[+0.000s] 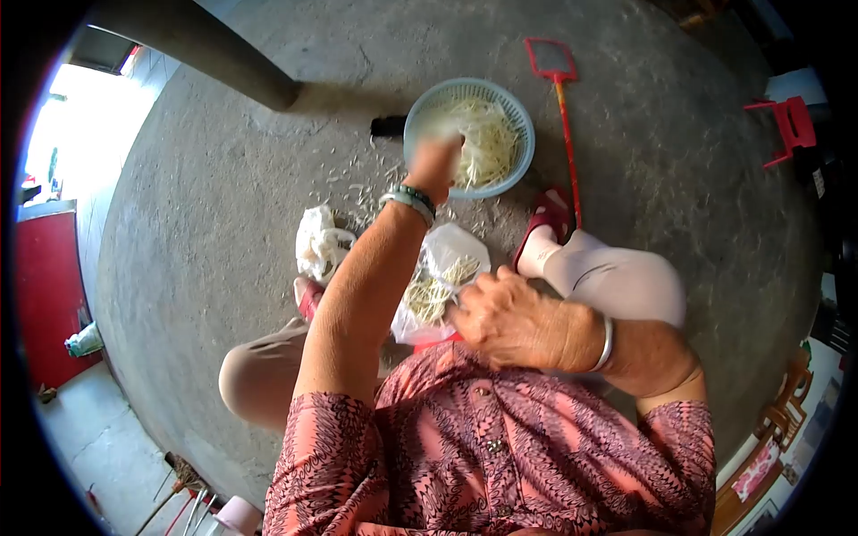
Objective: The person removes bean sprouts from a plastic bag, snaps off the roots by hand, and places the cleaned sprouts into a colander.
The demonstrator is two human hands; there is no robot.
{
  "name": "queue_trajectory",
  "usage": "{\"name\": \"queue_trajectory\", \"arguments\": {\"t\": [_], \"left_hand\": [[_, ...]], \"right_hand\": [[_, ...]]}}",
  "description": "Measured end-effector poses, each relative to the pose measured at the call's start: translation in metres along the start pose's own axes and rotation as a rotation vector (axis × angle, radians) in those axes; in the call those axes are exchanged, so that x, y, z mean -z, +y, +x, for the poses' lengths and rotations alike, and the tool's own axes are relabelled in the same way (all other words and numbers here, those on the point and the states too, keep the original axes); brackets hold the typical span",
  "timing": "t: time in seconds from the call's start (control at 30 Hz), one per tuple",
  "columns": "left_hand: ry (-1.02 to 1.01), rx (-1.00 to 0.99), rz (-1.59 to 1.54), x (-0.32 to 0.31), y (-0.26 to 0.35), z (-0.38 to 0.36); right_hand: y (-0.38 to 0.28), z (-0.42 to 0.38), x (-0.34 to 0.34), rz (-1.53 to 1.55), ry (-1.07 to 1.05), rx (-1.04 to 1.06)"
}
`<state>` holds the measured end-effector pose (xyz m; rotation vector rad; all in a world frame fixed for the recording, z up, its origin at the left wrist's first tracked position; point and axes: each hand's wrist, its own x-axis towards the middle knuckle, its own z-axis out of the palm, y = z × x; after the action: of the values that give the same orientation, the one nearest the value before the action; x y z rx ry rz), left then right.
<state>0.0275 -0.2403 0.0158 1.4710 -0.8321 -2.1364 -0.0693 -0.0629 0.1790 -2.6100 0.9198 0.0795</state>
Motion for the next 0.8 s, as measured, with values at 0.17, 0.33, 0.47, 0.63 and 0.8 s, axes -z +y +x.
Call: {"name": "queue_trajectory", "arguments": {"t": [0.17, 0.33, 0.47, 0.63, 0.8], "left_hand": [[0.119, -0.257, 0.128, 0.037, -0.046, -0.025], [0.625, -0.322, 0.466, 0.081, -0.143, -0.075], [0.694, -0.126, 0.889, 0.091, -0.201, -0.131], [0.361, 0.328, 0.889, 0.112, -0.228, -0.152], [0.242, 0.39, 0.913, 0.127, -0.227, -0.168]], "right_hand": [[0.008, 0.003, -0.013, -0.007, 0.011, -0.023], [0.014, 0.016, -0.053, 0.007, -0.058, -0.07], [0.01, 0.031, -0.088, 0.047, -0.222, -0.08], [0.02, 0.046, -0.123, -0.038, -0.571, -0.08], [0.039, 0.038, -0.159, -0.187, -0.245, 0.059]]}}
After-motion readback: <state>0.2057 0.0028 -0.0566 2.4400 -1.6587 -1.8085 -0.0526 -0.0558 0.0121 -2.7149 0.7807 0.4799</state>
